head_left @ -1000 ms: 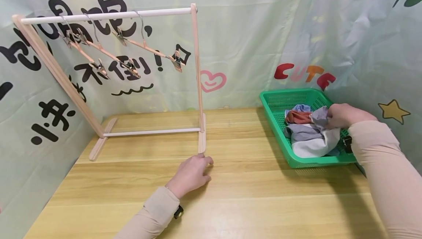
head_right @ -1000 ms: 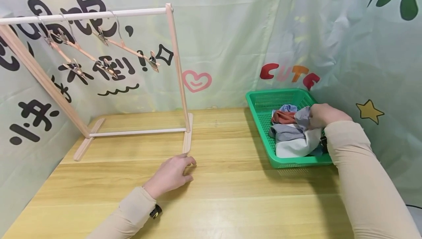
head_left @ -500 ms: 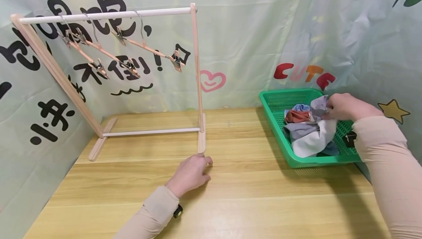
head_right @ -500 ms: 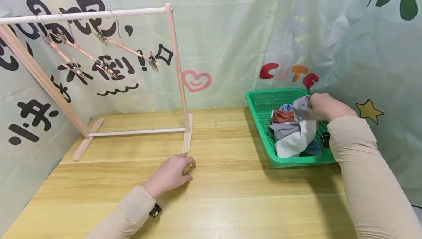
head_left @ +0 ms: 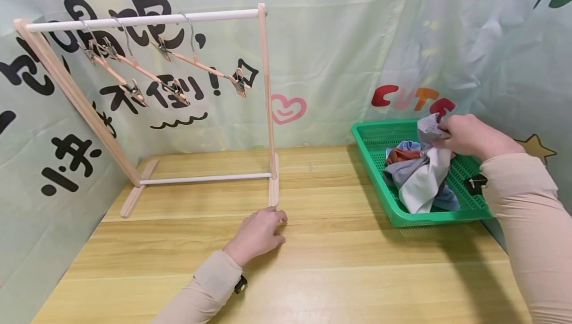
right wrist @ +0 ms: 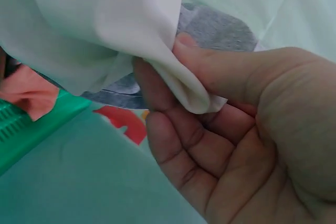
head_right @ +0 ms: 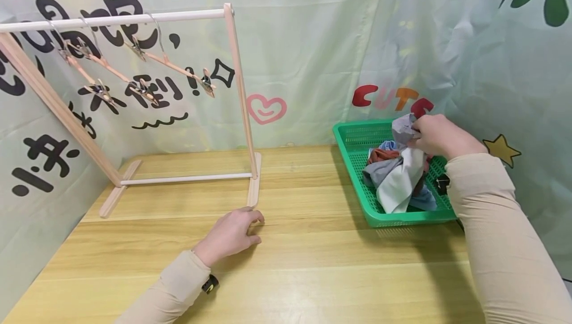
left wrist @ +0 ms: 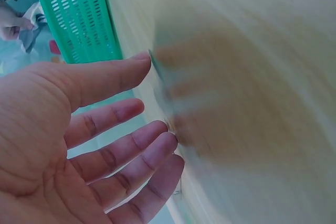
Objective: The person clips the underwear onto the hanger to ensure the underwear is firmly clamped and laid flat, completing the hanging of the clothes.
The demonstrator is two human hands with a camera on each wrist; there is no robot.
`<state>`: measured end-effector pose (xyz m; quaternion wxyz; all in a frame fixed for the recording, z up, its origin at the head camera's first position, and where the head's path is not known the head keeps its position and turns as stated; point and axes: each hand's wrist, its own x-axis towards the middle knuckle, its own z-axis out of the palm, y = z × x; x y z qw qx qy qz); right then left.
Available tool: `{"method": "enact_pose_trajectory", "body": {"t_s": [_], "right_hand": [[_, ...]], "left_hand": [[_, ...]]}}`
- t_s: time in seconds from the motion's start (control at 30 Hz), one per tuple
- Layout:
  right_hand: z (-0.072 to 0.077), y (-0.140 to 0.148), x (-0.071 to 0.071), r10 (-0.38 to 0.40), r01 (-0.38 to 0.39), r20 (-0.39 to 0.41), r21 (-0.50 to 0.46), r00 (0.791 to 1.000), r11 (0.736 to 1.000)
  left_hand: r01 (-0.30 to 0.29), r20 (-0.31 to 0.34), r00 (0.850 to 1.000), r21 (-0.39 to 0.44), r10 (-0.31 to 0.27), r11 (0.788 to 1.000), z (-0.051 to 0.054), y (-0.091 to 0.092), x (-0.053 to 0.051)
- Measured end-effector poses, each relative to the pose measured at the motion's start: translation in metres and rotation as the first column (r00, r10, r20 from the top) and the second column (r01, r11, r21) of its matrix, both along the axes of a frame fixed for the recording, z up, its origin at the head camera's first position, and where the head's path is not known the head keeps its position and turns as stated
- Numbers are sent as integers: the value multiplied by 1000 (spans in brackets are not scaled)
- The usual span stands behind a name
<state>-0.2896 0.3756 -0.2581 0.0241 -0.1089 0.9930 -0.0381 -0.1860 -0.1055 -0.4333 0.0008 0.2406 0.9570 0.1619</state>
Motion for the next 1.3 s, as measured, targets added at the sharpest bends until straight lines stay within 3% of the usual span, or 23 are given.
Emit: {"method": "enact_pose_trajectory", "body": {"t_s": [0.37,0.6,0.87,1.3], "right_hand": [[20,-19,6,43,-46,-180,-13,983,999],[34,-38,14,2,-36,-291,-112,957,993],[55,-67,26,-17,-81,-491,-178,871,981],[92,-113,48,-27,-165,-642,-236,766,958]], "left_hand": [[-27,-5,1000,63,27,998,-1,-2,-1],[-18,-7,1000,86,19,996,-2,-3,-3],[-12,-21,1000,119,14,993,0,-4,-8],[-43,-22,999,237,49,971,11,-6,-16]]}}
